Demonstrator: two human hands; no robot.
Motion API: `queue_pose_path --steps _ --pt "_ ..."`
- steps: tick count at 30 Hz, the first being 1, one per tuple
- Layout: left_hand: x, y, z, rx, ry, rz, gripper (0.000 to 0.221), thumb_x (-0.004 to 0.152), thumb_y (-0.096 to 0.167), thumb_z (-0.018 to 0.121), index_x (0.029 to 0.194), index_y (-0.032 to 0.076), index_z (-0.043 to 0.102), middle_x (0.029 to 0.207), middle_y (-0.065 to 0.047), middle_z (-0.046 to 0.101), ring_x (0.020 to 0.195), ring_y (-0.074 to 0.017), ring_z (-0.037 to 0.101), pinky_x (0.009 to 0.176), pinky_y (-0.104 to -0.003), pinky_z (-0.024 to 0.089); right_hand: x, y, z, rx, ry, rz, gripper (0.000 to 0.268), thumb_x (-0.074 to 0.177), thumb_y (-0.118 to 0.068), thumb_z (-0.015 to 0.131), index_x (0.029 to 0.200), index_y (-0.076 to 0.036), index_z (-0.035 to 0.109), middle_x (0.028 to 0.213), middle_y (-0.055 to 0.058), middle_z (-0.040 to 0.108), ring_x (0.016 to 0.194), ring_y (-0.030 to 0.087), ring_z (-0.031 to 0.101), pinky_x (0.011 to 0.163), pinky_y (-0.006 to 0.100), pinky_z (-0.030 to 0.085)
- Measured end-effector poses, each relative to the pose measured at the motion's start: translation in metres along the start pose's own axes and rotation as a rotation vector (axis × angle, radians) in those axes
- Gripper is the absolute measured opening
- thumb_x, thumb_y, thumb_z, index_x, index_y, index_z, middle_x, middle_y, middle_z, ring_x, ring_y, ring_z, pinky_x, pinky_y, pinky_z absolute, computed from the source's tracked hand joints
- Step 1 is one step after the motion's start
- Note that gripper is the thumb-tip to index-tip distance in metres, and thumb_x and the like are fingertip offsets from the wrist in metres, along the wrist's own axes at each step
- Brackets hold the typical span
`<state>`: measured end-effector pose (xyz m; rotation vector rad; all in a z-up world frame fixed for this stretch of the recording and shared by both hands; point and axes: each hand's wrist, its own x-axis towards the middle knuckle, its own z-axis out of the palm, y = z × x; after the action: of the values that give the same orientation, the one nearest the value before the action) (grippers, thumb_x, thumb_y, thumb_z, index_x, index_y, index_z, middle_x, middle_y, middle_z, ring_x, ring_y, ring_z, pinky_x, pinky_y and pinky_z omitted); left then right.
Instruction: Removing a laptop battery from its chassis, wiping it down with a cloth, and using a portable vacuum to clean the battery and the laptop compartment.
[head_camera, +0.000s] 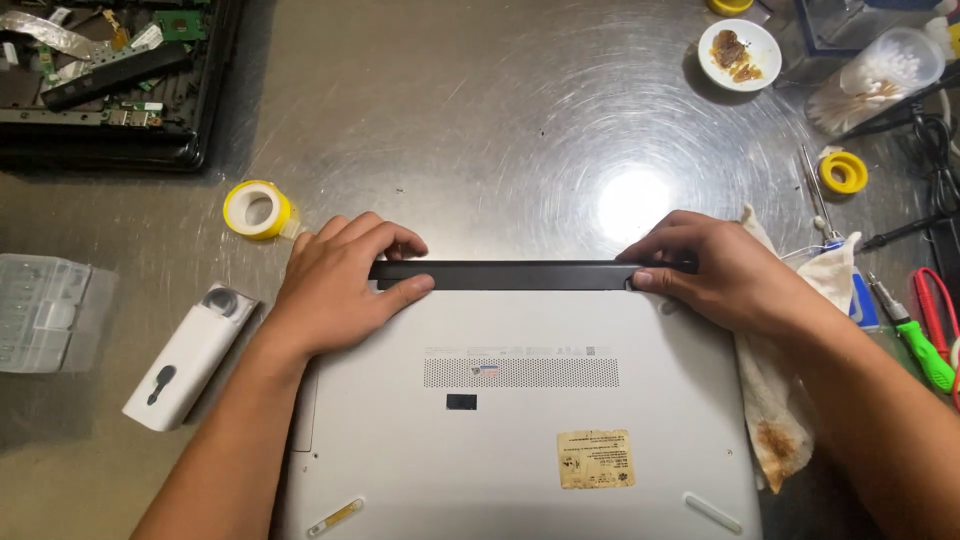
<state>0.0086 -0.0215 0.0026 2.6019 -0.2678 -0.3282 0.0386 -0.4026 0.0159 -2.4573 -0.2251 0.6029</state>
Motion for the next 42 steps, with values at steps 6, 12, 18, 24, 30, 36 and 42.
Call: queue_pose_path --steps 6,12,18,24,30,36,42 --pt "0.001 0.000 0.007 0.034 0.084 0.007 0.017 0.087 0.044 0.067 0.098 0.033 0.070 0.105 0.014 0.068 0.107 -0.0181 0.059 0.088 -0.042 0.038 0.008 -0.002 -0.002 -0.058 -0.049 -0.040 0.021 0.086 -0.023 0.077 0.106 -0.020 0.082 0.102 -0.002 0.074 0.093 0.014 0.068 0.083 0.029 0.047" --pt "0.004 -0.005 0.009 -0.013 0.105 0.027 0.015 0.088 0.039 0.068 0.101 0.031 0.071 0.101 0.015 0.073 0.104 -0.0152 0.060 0.089 -0.041 0.038 0.007 -0.003 -0.002 -0.049 -0.068 -0.058 0.019 0.088 -0.022 0.076 0.105 -0.019 0.082 0.100 -0.001 0.072 0.092 0.015 0.067 0.081 0.030 0.048" --pt "0.000 -0.015 0.000 -0.317 0.086 0.135 0.018 0.090 0.013 0.067 0.107 0.017 0.068 0.104 0.004 0.070 0.092 -0.0115 0.062 0.084 -0.028 0.050 0.002 -0.017 -0.005 -0.026 -0.088 0.035 0.020 0.088 -0.022 0.076 0.106 -0.018 0.084 0.105 0.001 0.073 0.097 0.016 0.068 0.084 0.031 0.049" --pt "-0.005 -0.017 -0.006 -0.532 -0.040 0.067 0.033 0.087 0.010 0.072 0.118 0.015 0.063 0.113 0.000 0.070 0.106 -0.0115 0.063 0.099 -0.027 0.050 -0.002 0.004 -0.016 -0.043 -0.055 0.018 0.037 0.082 -0.021 0.080 0.120 -0.020 0.082 0.105 0.001 0.079 0.093 0.017 0.069 0.080 0.030 0.049" --pt "-0.003 -0.019 -0.015 -0.605 -0.135 0.019 0.030 0.086 0.005 0.071 0.113 0.016 0.063 0.116 0.000 0.062 0.107 -0.0116 0.057 0.081 -0.025 0.059 0.006 0.006 -0.023 -0.122 -0.109 0.157 0.038 0.080 -0.020 0.085 0.118 -0.026 0.089 0.100 0.002 0.077 0.092 0.018 0.069 0.088 0.029 0.049" --pt "0.001 -0.025 -0.030 -0.687 -0.284 -0.004 0.035 0.086 -0.001 0.063 0.116 0.014 0.059 0.122 -0.004 0.059 0.110 -0.0137 0.054 0.072 -0.031 0.072 0.028 0.044 -0.023 -0.223 -0.114 0.150 0.042 0.072 -0.024 0.095 0.113 -0.030 0.092 0.087 -0.001 0.076 0.075 0.018 0.066 0.075 0.028 0.048" --pt "-0.005 -0.033 -0.018 -0.679 -0.216 0.037 0.041 0.086 0.001 0.064 0.124 0.014 0.058 0.123 -0.003 0.061 0.113 -0.0125 0.055 0.087 -0.028 0.062 0.033 0.061 -0.019 -0.202 -0.088 0.127 0.034 0.070 -0.025 0.096 0.104 -0.027 0.096 0.084 -0.003 0.076 0.073 0.015 0.067 0.076 0.027 0.048"
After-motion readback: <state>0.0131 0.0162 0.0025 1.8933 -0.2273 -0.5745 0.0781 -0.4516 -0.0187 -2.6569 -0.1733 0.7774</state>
